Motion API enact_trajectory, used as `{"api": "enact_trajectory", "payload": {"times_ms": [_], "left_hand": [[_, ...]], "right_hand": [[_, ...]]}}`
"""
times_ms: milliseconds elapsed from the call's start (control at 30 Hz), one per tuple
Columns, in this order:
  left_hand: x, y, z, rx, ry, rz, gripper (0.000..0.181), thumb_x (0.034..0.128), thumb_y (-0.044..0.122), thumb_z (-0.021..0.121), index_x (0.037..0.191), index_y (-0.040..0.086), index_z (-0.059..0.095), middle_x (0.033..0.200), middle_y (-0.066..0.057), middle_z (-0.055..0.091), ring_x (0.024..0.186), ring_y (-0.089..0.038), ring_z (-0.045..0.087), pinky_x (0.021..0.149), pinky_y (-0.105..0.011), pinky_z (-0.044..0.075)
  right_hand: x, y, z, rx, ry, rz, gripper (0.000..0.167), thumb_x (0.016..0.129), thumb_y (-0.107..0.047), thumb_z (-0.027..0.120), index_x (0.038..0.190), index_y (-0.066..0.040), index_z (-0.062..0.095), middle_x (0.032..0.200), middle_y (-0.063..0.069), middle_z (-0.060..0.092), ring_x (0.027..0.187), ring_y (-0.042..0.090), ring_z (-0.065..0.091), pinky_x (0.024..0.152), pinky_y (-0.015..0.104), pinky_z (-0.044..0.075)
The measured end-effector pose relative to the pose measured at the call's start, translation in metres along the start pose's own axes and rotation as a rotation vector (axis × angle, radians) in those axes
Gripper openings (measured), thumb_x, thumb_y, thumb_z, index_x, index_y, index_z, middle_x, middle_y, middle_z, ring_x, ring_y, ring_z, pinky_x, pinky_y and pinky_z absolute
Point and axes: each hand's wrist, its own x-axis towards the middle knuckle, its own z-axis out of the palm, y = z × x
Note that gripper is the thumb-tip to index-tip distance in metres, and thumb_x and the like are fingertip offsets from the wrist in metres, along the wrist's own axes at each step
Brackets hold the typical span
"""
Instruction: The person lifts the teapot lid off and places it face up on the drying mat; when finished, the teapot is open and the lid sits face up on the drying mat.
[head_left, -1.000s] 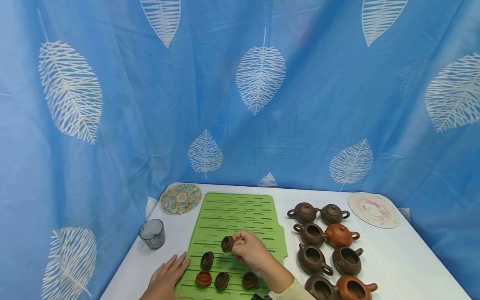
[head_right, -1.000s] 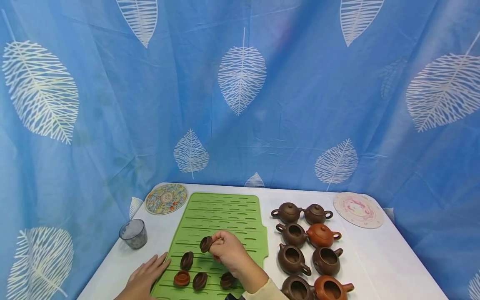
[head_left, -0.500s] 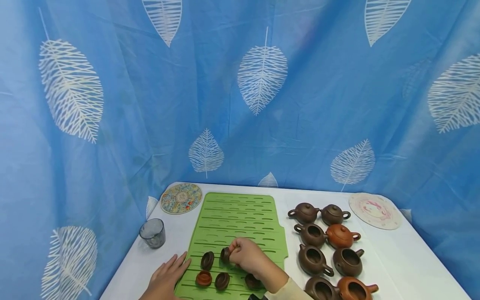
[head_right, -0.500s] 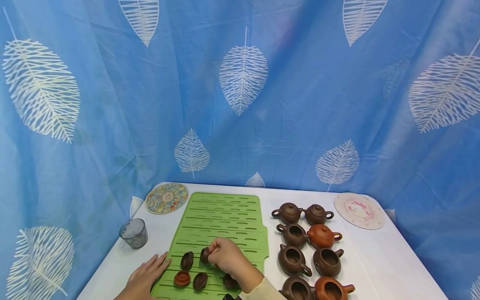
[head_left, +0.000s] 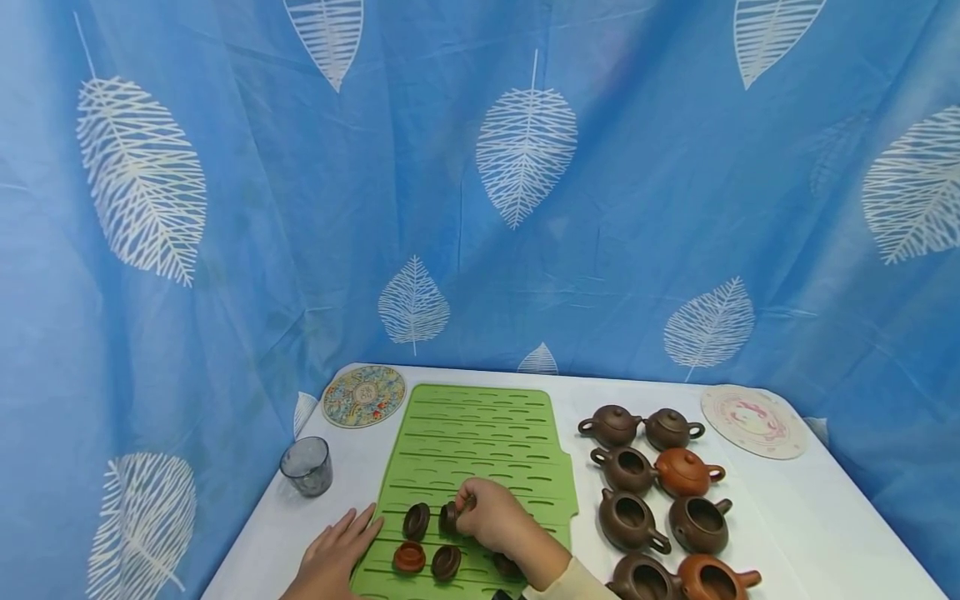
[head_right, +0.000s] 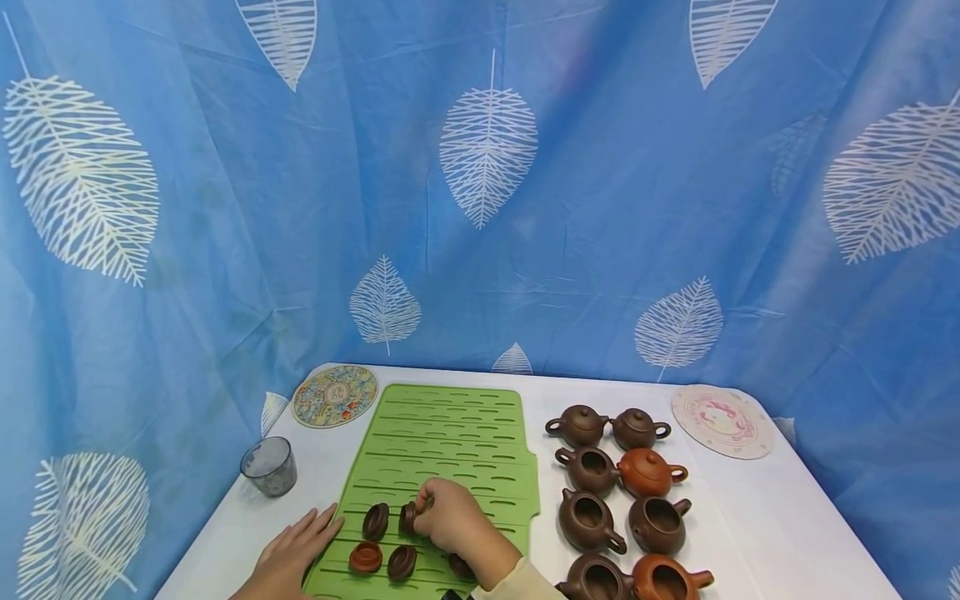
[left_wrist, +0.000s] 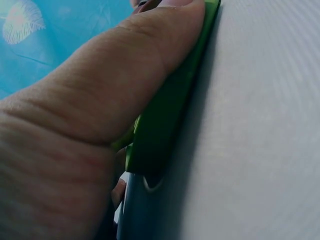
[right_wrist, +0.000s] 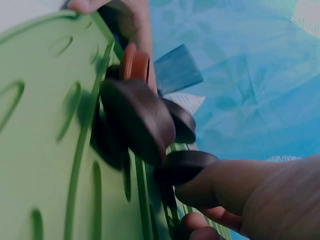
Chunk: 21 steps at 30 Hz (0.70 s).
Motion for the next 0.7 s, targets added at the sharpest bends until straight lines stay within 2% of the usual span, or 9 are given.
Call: {"api": "enact_trajectory", "payload": {"times_ms": [367,533,700], "left_hand": [[0.003,-0.002,-0.001,-0.004,-0.023,-0.013,0.113,0.0799,0.070,0.080,0.159,-0.002,0.041,0.167,-0.031,0.028,0.149,-0.063,0.022,0.125,-0.087,0.016],[0.003,-0.002,0.000,0.001,-0.025,-0.024,0.113,0.0803,0.069,0.080,0.159,-0.002,0.041,0.167,-0.030,0.028,0.149,-0.062,0.022,0.125,-0.087,0.016],[0.003,-0.003,-0.001,-0.004,-0.035,-0.026,0.112,0.0811,0.068,0.080,0.159,-0.002,0.041,0.167,-0.031,0.028,0.149,-0.063,0.022,0.125,-0.087,0.015]], "right_hand": [[-0.007,0.002,-0.007,-0.157,0.040,-0.021,0.019,0.083,0.005,0.071,0.083,-0.013,0.064,0.068,-0.004,0.056,0.058,0.011,0.048,0.047,0.019,0.039],[-0.011,0.001,-0.012,-0.122,0.070,0.010,0.017,0.083,0.005,0.069,0.089,-0.011,0.066,0.071,0.000,0.058,0.059,0.014,0.049,0.046,0.022,0.040],[-0.020,-0.002,-0.026,-0.088,0.163,-0.005,0.015,0.086,-0.001,0.068,0.100,-0.007,0.067,0.079,0.000,0.059,0.062,0.014,0.050,0.048,0.023,0.044]]}}
